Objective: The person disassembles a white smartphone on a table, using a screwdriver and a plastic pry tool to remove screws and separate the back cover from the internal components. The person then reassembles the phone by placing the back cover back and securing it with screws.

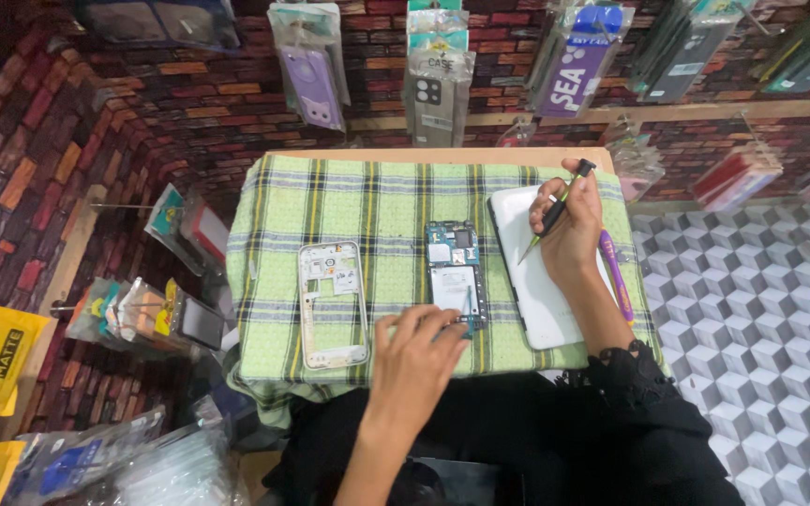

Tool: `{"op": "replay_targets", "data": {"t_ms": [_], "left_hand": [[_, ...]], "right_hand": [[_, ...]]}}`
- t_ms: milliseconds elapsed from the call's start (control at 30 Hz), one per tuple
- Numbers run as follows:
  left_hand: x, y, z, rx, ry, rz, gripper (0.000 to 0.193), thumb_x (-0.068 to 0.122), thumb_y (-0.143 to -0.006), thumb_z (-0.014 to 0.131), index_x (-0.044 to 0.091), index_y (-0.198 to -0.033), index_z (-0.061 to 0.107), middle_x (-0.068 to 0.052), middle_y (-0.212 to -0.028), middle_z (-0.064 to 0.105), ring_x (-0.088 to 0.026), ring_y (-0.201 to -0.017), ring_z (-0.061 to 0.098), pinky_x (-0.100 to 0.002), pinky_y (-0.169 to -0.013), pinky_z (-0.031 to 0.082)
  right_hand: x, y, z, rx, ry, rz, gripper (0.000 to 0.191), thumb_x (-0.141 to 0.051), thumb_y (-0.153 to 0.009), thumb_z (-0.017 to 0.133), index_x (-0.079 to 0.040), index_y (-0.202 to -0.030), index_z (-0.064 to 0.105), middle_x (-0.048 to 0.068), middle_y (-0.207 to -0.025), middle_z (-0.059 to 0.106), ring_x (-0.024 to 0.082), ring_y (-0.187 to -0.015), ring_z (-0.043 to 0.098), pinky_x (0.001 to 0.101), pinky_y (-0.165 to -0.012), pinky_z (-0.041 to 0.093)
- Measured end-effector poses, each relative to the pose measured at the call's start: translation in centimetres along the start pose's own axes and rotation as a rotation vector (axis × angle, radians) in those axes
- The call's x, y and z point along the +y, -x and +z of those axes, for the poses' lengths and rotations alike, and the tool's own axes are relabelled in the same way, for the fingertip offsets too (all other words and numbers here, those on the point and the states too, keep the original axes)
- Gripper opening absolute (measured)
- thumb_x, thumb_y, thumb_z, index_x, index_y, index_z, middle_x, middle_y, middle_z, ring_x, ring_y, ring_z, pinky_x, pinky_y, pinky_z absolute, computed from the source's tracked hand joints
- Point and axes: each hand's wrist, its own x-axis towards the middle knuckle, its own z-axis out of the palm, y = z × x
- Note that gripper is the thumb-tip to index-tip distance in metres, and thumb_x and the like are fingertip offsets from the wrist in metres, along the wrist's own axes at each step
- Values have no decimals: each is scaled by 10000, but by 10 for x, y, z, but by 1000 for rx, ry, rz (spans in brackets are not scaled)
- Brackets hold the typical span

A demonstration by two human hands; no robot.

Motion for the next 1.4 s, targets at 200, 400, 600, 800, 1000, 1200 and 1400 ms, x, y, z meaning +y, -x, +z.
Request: {"op": "replay_targets", "data": {"t_ms": [200, 400, 600, 800, 1000, 1200, 1400], "left_hand": [[14, -7, 15, 82, 46, 10, 227, 219, -861, 765, 115, -1063, 765, 25, -1084, 711, -199, -1083, 592, -456, -949, 383], [12, -7, 20, 79, 36, -45, 228, 240, -853, 781, 132, -1054, 776, 34, -1004, 705, -187, -1022, 590, -463, -937, 381], [10, -8, 27, 122, 17, -35, 205, 235, -863, 774, 137, -1042, 778, 32, -1002, 698, -199, -995, 579, -455, -918, 387], [9, -7, 29, 96, 24, -45, 209, 228, -859, 774, 130, -1043, 777, 26, -984, 685, -204, -998, 577, -452, -919, 402], [8, -7, 31, 92, 34, -35, 207, 209, -871, 767, 119, -1058, 779, 25, -993, 683, -206, -1021, 577, -452, -919, 399], [10, -8, 31, 97, 25, -37, 217, 220, -870, 769, 120, -1062, 777, 27, -1003, 680, -207, -1026, 573, -452, -926, 401], [10, -10, 30, 88, 37, -48, 220, 228, -868, 770, 122, -1061, 776, 25, -1004, 678, -210, -1025, 570, -458, -925, 397]], "right_hand": [[0, 0, 3, -11, 12, 1, 336, -376, -1152, 430, -123, -1372, 434, 62, -890, 586, 157, -705, 580, 262, -592, 446], [1, 3, 6, -2, 9, 0, 338, -383, -1143, 449, -128, -1365, 432, 54, -889, 584, 151, -709, 585, 260, -592, 452], [0, 4, 8, -1, 18, 3, 345, -392, -1143, 447, -132, -1369, 436, 48, -885, 580, 139, -713, 582, 256, -588, 454], [-1, 3, 8, 0, 26, 3, 338, -390, -1143, 440, -134, -1364, 435, 50, -879, 583, 139, -702, 588, 251, -581, 456], [-2, 3, 7, -9, 39, 2, 324, -372, -1156, 406, -124, -1364, 429, 53, -882, 586, 142, -708, 594, 252, -584, 457], [-2, 3, 6, -15, 29, -1, 323, -368, -1158, 408, -123, -1367, 430, 56, -881, 585, 144, -711, 592, 254, -591, 459], [-3, 3, 5, -24, 28, 2, 327, -374, -1159, 412, -126, -1371, 429, 59, -884, 583, 147, -720, 586, 260, -601, 457]]}}
